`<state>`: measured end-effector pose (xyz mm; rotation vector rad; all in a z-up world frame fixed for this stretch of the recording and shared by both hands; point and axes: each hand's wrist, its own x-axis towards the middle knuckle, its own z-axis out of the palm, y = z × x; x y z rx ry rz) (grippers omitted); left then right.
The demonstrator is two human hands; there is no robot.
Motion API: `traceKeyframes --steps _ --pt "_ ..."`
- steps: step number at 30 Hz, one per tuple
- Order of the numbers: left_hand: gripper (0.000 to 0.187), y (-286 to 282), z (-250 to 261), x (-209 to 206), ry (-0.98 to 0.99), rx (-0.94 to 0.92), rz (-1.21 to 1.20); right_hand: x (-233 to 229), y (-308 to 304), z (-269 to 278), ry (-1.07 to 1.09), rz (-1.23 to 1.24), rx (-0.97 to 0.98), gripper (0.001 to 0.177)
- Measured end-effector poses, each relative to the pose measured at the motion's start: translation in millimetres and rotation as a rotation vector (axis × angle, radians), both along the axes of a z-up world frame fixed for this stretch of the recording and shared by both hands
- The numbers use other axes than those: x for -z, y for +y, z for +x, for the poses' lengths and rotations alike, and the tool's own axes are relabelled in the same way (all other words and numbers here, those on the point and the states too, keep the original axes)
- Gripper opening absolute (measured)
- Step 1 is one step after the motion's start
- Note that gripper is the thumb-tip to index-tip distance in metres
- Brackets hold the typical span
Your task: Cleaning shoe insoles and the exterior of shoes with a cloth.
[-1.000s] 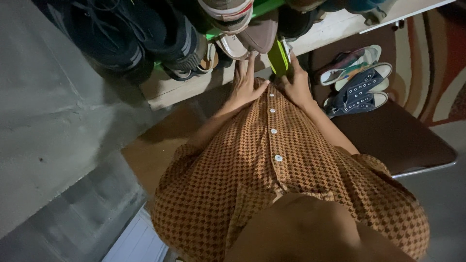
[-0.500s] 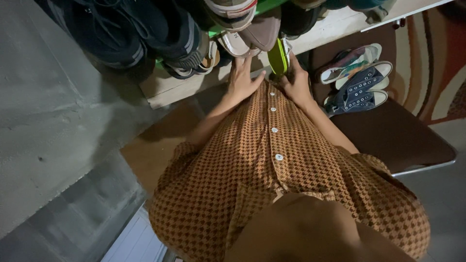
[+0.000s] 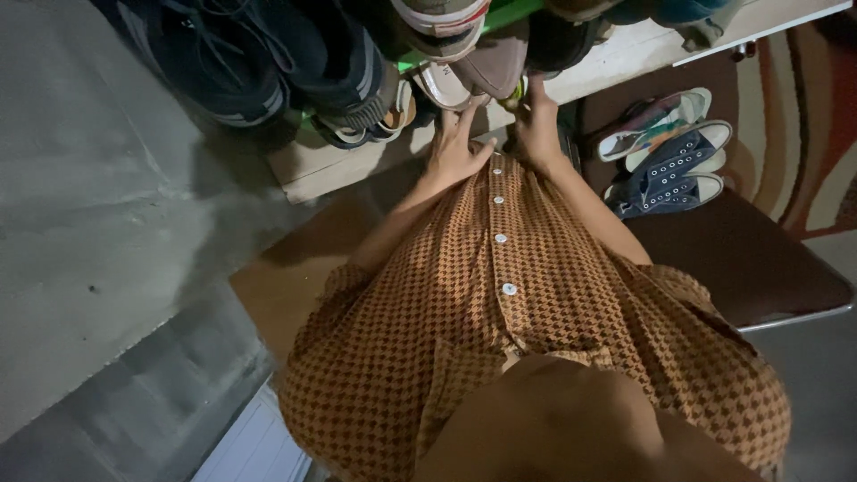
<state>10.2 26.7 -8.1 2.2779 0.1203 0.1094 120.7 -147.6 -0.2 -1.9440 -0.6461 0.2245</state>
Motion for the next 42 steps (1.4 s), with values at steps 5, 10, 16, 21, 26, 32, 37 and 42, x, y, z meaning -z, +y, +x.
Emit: traceKeyframes --steps 5,10,16,21,26,32,37,42 --pt "0.087 6 -2 13 -0.048 0.032 0.005 -23 11 -1 0.007 -0.083 0.152 0.037" --pt "0.086 8 -2 15 -0.019 0.028 0.008 -20 7 1 0.056 -0.236 0.17 0.025" --pt "0.086 8 1 -1 -0.069 0.068 -0.008 20 7 13 0.42 0.051 0.238 0.02" --pt "0.076 2 0 -42 0.279 0.059 0.327 4 6 6 0.396 0.096 0.22 0.024" --pt "0.084 -9 3 1 0.086 0.205 0.228 20 14 9 0.249 0.097 0.177 0.034" --pt "0.093 -12 9 8 0.02 0.244 0.112 22 19 12 0.412 0.108 0.252 0.026" --pt "0.094 -11 10 1 -0.049 0.249 0.17 44 14 12 0.481 0.191 0.254 0.03" --pt "0.099 -10 12 -20 0.035 0.236 0.175 45 21 17 0.5 0.178 0.234 0.027"
